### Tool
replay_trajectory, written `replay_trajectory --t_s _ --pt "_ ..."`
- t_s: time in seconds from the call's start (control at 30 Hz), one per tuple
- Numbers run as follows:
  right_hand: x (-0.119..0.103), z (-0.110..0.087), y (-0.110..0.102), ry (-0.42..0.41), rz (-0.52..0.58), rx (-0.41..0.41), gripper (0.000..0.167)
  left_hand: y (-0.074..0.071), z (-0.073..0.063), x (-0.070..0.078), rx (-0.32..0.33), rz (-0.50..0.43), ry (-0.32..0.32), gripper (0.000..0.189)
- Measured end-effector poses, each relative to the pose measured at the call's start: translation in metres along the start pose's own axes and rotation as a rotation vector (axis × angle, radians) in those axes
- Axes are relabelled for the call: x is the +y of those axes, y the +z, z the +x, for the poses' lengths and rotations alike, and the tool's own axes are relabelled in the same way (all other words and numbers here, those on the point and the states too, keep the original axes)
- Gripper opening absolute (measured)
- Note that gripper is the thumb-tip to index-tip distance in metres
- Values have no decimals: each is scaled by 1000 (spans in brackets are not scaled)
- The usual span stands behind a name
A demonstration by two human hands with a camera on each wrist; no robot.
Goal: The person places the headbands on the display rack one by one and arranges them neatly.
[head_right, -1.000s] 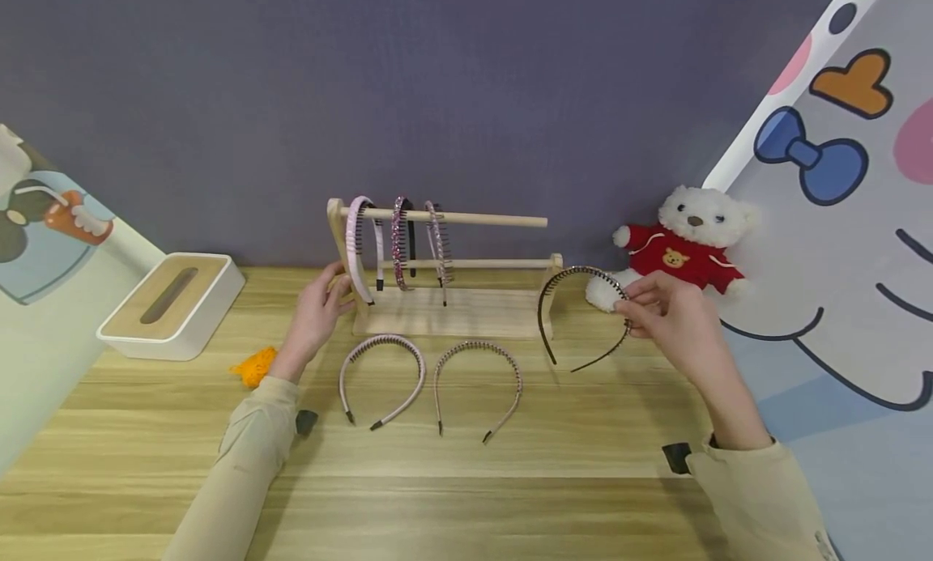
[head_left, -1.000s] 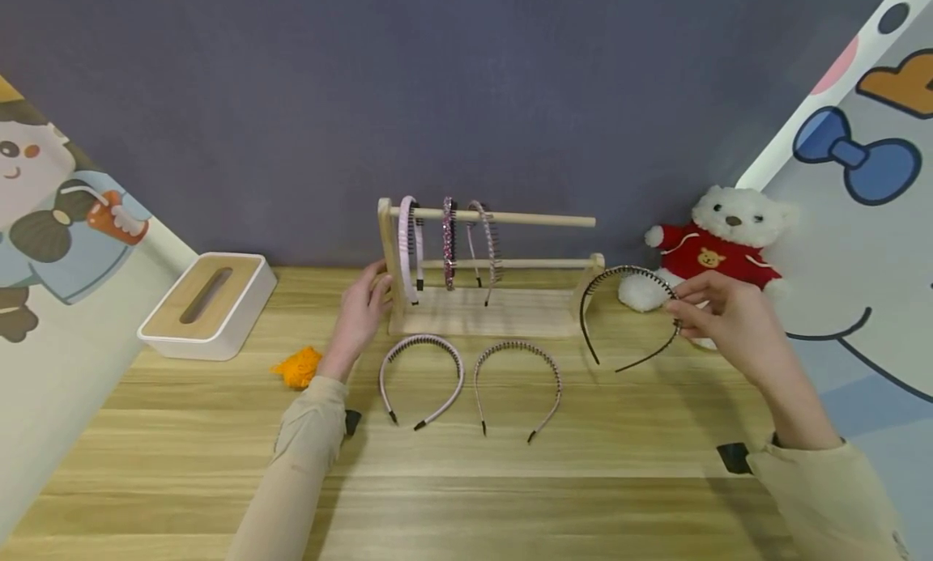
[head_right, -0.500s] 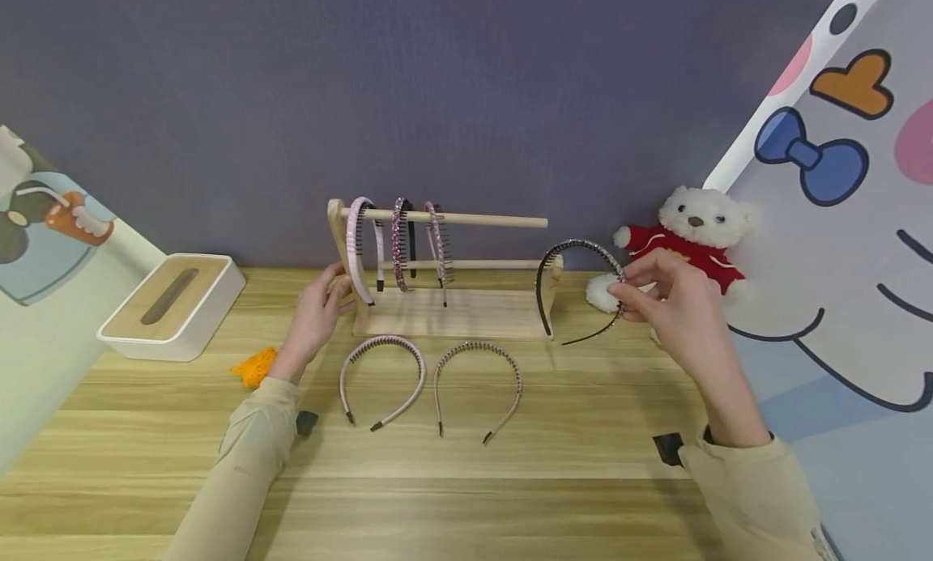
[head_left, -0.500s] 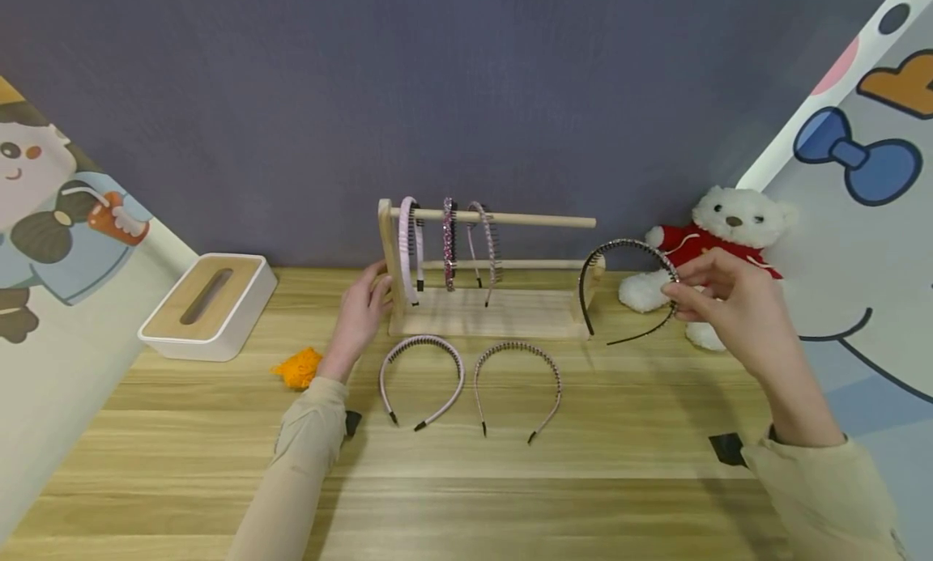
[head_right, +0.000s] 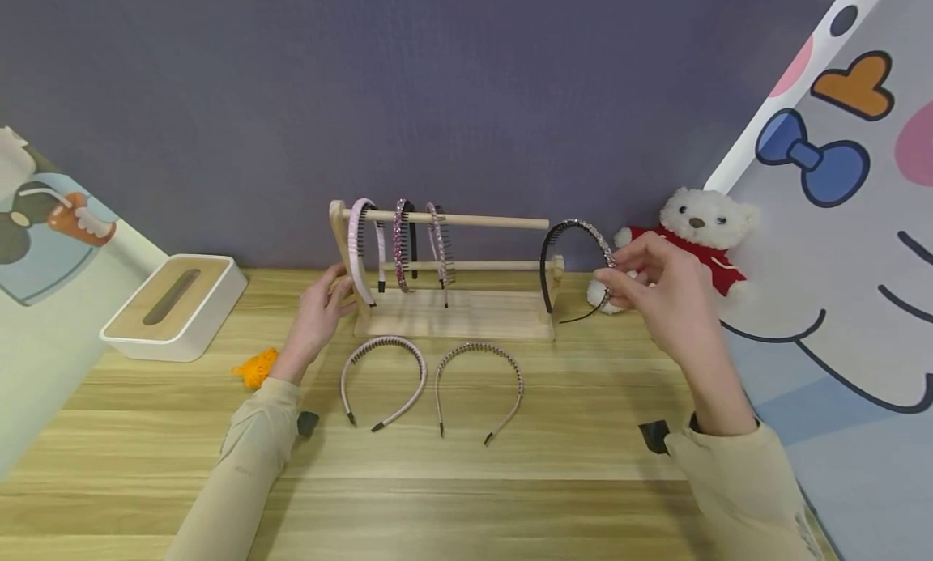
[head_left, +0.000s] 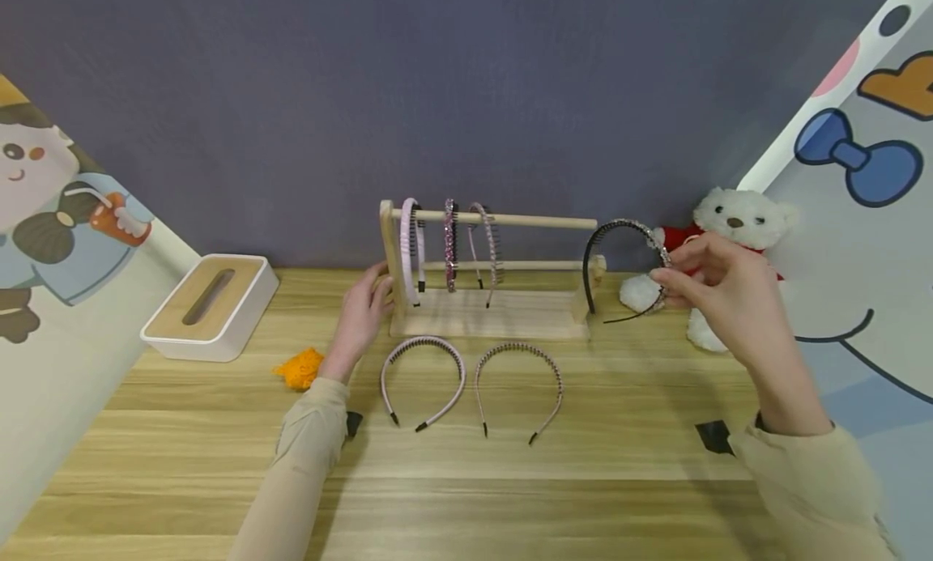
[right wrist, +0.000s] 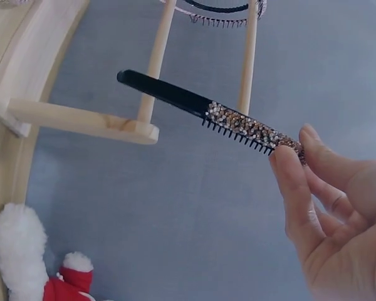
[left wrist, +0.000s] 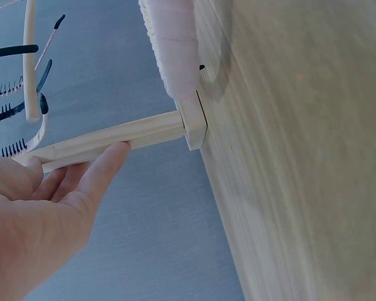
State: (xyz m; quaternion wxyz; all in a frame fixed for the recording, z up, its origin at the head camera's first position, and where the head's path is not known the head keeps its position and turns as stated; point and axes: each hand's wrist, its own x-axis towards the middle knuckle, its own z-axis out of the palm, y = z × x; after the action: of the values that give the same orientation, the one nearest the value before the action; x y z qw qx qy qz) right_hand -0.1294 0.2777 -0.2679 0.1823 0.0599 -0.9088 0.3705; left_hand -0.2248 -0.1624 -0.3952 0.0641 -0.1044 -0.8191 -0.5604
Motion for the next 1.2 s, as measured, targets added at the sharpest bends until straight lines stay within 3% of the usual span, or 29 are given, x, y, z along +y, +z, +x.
replay_trajectory --t_s 0.33,0.63,1.2 --pt "-12 7 4 22 78 21 25 1 1 0 -2 -16 1 44" --pt "-23 15 14 -52 171 29 21 2 2 1 13 -9 8 43" --pt "-49 31 38 -65 174 22 24 1 1 0 16 4 5 43"
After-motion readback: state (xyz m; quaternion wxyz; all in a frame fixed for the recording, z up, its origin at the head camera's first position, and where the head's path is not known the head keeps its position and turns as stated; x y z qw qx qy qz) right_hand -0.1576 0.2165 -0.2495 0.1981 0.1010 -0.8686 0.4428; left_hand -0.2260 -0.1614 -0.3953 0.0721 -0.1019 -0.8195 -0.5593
